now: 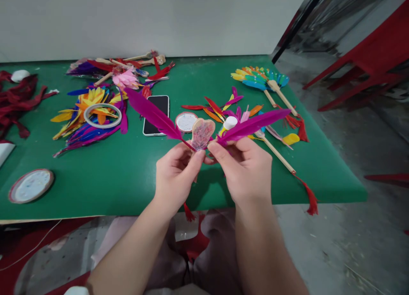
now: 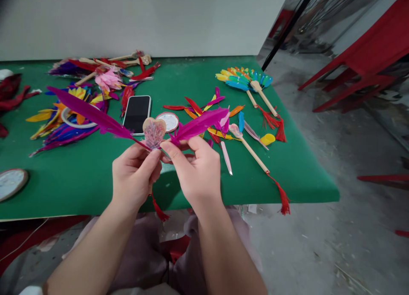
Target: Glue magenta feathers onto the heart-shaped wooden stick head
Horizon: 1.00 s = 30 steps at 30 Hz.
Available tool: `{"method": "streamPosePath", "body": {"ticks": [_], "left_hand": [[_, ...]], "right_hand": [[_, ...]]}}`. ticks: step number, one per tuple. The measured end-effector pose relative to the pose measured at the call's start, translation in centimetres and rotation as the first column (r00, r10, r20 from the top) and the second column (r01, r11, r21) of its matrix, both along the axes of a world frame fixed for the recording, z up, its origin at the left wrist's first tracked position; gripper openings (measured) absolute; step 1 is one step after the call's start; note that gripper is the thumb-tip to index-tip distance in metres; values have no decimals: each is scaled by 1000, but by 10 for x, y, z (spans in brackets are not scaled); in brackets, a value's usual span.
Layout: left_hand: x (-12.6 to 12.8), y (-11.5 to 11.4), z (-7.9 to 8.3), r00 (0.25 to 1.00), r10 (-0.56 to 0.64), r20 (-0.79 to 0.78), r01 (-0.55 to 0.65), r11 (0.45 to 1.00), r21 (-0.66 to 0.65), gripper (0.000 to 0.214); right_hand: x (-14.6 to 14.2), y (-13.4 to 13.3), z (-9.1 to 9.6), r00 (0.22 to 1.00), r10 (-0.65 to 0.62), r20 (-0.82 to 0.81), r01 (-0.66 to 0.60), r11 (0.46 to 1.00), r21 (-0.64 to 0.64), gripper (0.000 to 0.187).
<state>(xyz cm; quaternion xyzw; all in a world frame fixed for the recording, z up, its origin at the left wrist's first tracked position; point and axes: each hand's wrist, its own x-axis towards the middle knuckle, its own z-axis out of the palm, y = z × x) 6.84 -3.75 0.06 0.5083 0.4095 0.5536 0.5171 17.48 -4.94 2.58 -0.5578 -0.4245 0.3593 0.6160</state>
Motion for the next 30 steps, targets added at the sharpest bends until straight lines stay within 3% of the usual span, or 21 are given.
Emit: {"method": "streamPosePath", "body": {"ticks": [5, 17, 30], "left_hand": [[-1, 0, 1, 1000, -21, 20, 21, 1000, -14, 14], [-4, 2, 6, 964, -230, 133, 237, 971, -38, 11], [-3, 2, 9, 940, -261, 218, 283, 956, -75, 9]], "right_hand": [[1, 0, -1, 1000, -4, -20, 4, 1000, 16, 11], [4, 1, -1, 999, -42, -8, 43, 997, 61, 11], [3, 0, 2, 990, -108, 89, 102, 992, 77, 12]]}}
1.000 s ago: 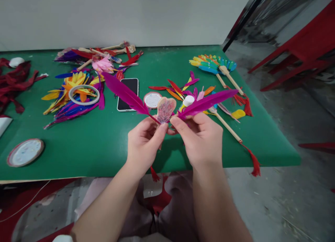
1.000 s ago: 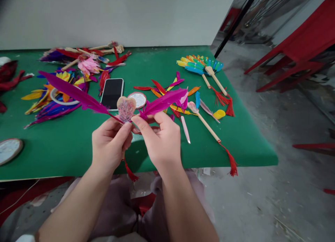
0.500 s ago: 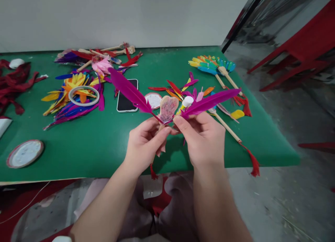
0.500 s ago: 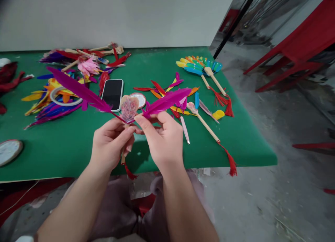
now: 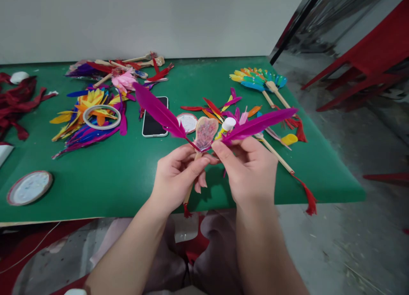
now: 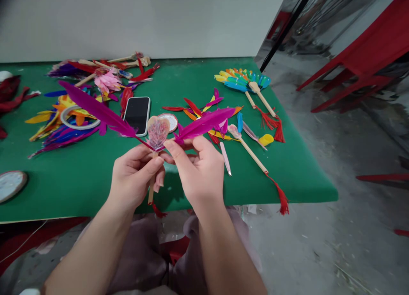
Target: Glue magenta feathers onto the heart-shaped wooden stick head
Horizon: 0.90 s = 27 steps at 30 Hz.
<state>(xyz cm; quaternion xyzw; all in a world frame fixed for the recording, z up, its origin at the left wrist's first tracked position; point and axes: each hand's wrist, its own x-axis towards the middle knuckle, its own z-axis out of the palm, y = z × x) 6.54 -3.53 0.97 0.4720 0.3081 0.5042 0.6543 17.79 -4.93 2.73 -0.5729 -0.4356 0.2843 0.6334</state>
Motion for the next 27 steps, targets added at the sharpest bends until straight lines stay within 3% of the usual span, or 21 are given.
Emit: {"method": "streamPosePath", "body": {"ticks": [19, 27], "left_hand": [[-1, -2, 0, 1000, 14, -27, -13, 999, 37, 6], [-1, -2, -2, 999, -14, 42, 13, 1000, 13, 8]], "right_hand": [[-5, -1, 0, 999, -30, 29, 28, 997, 68, 12], [-4, -3, -1, 999, 23, -29, -23, 1000, 3, 13]]}}
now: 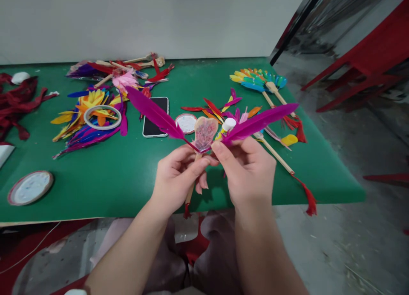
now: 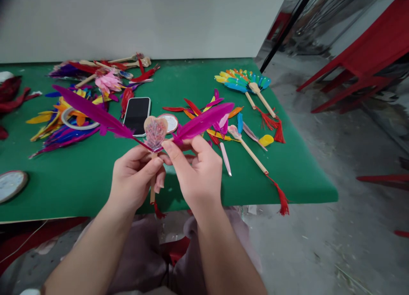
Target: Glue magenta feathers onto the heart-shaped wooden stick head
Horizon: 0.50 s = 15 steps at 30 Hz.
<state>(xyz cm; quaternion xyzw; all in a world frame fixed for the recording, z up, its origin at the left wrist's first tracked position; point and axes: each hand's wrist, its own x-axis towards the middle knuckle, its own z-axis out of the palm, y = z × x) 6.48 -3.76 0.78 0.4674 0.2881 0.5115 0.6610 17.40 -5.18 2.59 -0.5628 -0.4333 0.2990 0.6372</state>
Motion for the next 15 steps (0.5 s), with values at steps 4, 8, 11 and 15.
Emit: {"method": "streamPosePath", "body": {"ticks": [4, 8, 11, 15], "left_hand": [[1, 1, 0, 996, -56, 72, 60, 996, -59, 10], [0, 2, 2, 992, -63, 112, 76, 990, -115, 19], [-1, 3, 2, 988, -51, 144, 70, 988, -135, 21], [-2, 3, 1, 983, -62, 173, 88, 986, -143, 22]], "right_hand": [[3, 2, -2, 999, 20, -36, -21, 1000, -19, 19], [6, 3, -2, 993, 92, -77, -93, 996, -15, 15], [7, 3, 0, 987, 147, -58, -148, 989, -25, 8], [7, 3, 1, 987, 158, -38, -160, 986, -49, 9]]}}
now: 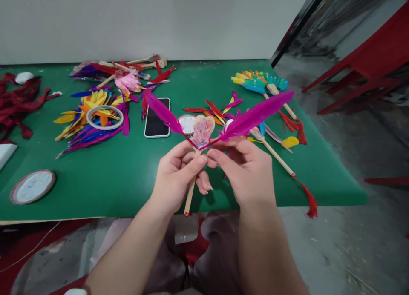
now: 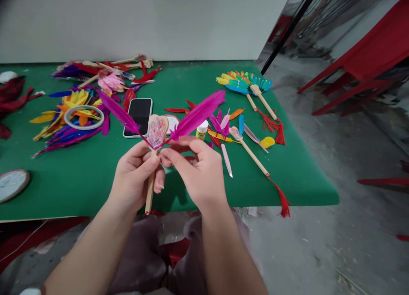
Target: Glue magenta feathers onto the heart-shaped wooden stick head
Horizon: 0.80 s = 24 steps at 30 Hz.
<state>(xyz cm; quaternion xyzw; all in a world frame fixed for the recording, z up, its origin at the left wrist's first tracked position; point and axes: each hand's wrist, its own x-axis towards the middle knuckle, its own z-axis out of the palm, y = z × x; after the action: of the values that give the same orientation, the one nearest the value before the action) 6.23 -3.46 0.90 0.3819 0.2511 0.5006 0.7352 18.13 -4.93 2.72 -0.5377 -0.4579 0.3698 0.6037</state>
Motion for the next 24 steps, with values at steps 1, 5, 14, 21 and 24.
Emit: {"method": "streamPosePath", "body": {"ticks": [1, 5, 14, 21, 24], "left_hand": [[0, 0, 0, 1000, -5, 3, 5, 1000, -2, 22], [1, -1, 0, 1000, -23, 4, 23, 1000, -3, 21], [1, -1, -1, 999, -25, -35, 26, 999, 22, 22], [1, -1, -2, 996, -16, -88, 20, 999, 42, 26], [1, -1, -2, 996, -19, -89, 24, 998, 63, 25]], "right_hand": [[0, 0, 0, 1000, -2, 2, 2, 1000, -2, 10], [-1, 0, 1, 1000, -14, -1, 14, 1000, -12, 11], [2, 0, -2, 1000, -15, 21, 15, 1000, -5, 12], [5, 0, -3, 998, -7, 55, 9, 999, -36, 14], [3, 0, -2, 999, -17, 45, 18, 999, -37, 13]]}}
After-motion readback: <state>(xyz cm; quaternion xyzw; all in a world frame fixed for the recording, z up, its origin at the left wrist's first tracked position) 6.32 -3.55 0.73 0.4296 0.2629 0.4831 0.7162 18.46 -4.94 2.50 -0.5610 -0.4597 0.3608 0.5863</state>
